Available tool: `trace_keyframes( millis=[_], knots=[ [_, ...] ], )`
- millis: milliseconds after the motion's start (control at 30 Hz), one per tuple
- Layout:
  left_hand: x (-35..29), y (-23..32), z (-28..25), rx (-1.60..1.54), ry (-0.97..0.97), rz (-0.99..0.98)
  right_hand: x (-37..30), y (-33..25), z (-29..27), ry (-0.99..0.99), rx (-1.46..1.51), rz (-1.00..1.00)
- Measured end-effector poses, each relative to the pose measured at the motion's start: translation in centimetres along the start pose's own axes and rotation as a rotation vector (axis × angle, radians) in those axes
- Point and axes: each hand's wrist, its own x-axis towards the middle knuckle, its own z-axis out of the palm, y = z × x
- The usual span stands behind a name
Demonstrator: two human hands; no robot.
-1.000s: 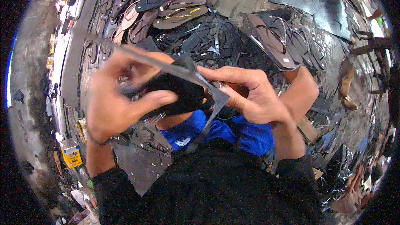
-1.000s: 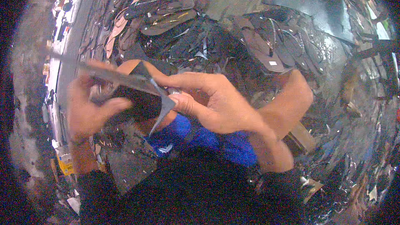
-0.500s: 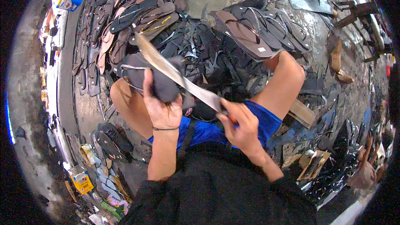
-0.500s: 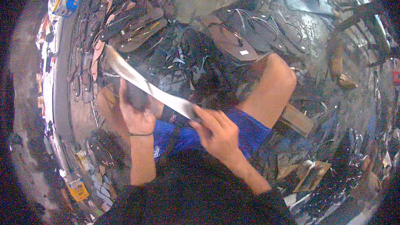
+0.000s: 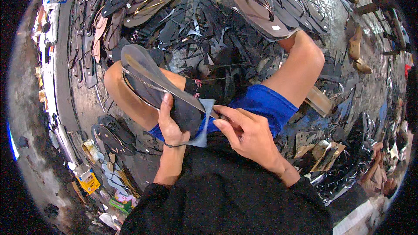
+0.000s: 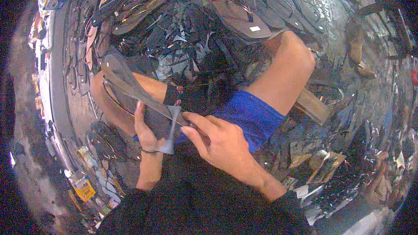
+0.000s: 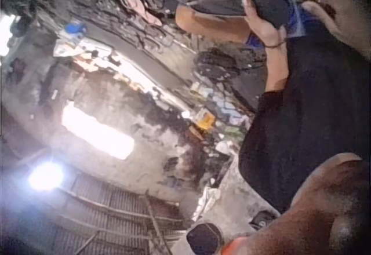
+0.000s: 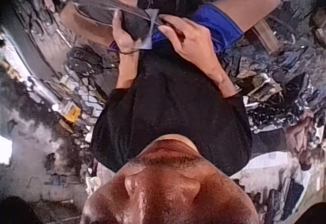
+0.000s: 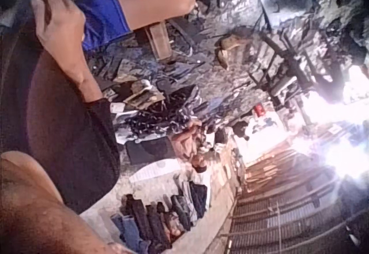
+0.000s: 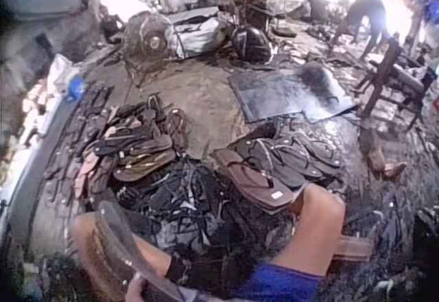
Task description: The person sits on the floor and uses a knife to scrape and trim the straps and soles of several flip-flops. The person handles multiple sandals one at a time, turning them over and scraping the surfaces before placing them aside.
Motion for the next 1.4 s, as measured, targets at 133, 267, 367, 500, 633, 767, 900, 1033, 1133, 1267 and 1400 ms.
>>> trace_keyframes(
  millis=[133,267,367,500,633,767,900,1033,1133,1267,1400],
  knots=[
    [0.1,0.0,-1.5,-0.229,0.051,-0.214,3.6,1.3,0.7,-0.237,0.238,0.109],
    [7.3,6.6,1.9,-0.355,-0.034,0.224,3.7,2.6,-0.8,0.115,0.526,0.165],
    [13.6,4.4,4.9,-0.744,-0.47,0.159,2.8,4.6,-2.9,0.346,0.439,0.109],
    [12.0,-5.3,18.0,-0.486,-0.308,-0.76,1.7,6.5,-3.5,0.515,0.545,0.173],
    [13.3,-8.3,23.1,-0.348,-0.378,-0.637,0.8,6.2,-3.4,0.5,0.8,0.268],
    [15.6,-1.7,18.7,-0.263,-0.362,-0.501,-0.5,7.6,-3.4,0.379,0.727,0.274],
    [18.2,0.8,14.7,0.055,-0.289,-0.428,1.2,7.3,-2.0,0.329,0.305,0.211],
    [18.3,0.6,14.1,0.097,-0.281,-0.439,3.8,7.9,-1.4,0.212,0.255,0.259],
    [17.7,-0.2,13.3,0.079,-0.279,-0.45,5.2,8.4,-2.5,0.159,0.229,0.19],
    [17.2,-1.6,11.8,-0.016,-0.31,-0.496,7.0,9.3,-2.9,0.144,0.11,0.114],
    [15.7,-2.5,12.2,-0.064,-0.292,-0.494,9.3,9.7,-3.0,0.119,-0.048,0.193]
  ],
)
